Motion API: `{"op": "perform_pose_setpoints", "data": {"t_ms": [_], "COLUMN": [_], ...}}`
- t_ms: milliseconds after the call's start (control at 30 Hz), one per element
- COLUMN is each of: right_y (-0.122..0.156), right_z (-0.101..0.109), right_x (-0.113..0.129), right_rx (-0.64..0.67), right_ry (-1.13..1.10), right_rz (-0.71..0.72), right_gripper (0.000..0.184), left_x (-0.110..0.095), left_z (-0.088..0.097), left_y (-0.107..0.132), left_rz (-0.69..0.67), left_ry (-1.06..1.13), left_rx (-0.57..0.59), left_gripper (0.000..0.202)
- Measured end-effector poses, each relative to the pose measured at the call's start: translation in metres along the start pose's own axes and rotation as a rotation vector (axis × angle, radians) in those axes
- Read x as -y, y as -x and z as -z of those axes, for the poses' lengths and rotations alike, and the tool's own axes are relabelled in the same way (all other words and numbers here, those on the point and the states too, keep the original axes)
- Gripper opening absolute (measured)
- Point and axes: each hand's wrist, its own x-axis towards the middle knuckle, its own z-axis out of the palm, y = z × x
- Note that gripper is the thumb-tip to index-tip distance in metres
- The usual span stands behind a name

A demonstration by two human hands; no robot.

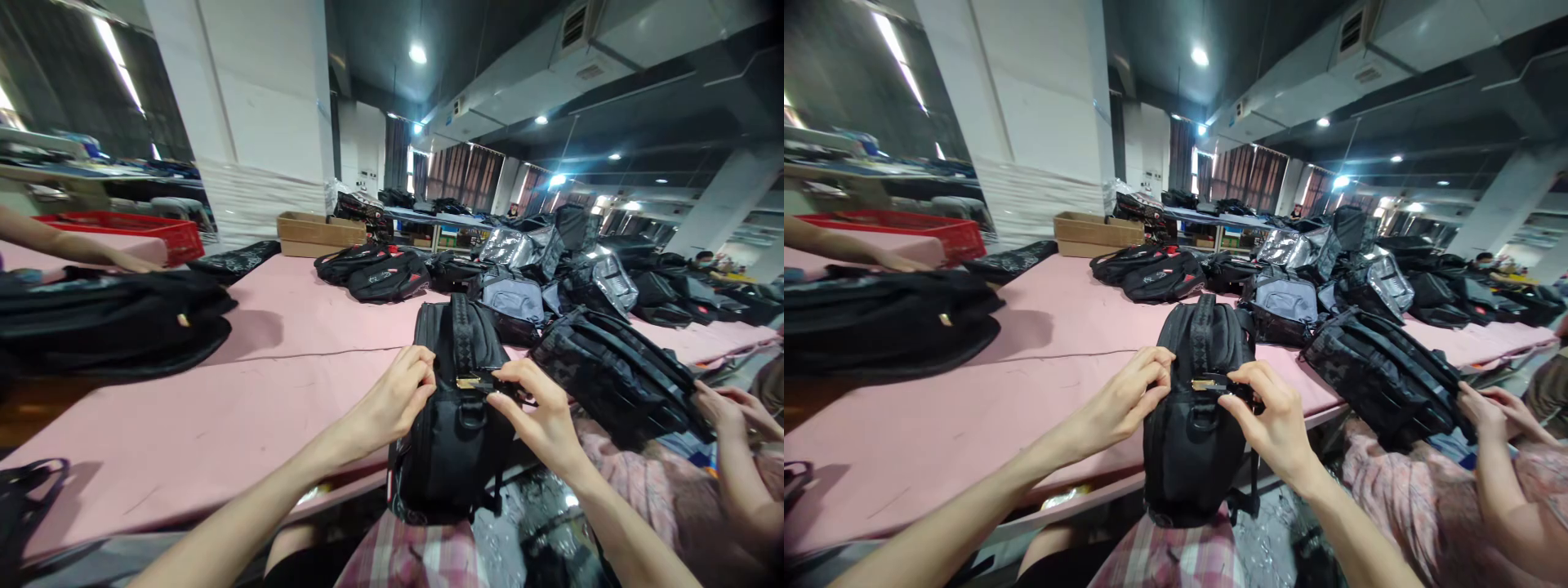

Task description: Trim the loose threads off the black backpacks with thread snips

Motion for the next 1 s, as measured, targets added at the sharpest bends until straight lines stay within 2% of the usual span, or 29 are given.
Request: {"op": "perform_pose_setpoints", "data": {"t_ms": [200,367,600,1000], "right_y": [-0.004,-0.008,-0.007,-0.015], "right_z": [-0.004,-0.010,-0.011,-0.014], "right_x": [0.019,0.038,0.044,0.052], "right_rx": [-0.006,0.061,0.061,0.116], "right_ry": [0.234,0.347,0.438,0.520], "right_rz": [0.118,0.159,0.131,0.207], "right_gripper": [0.011,0.007,0.007,0.007], "left_x": [0.000,-0.001,-0.001,0.001], "left_z": [-0.006,-0.009,-0.010,-0.013], "left_y": [0.004,0.007,0.006,0.007], "left_rz": [-0.050,-0.079,-0.089,-0.080], "left_ry": [0.095,0.114,0.133,0.171], "left_rx": [-0.071,-0.093,-0.103,-0.128], "left_gripper": [0.017,0.017,0.017,0.015]}}
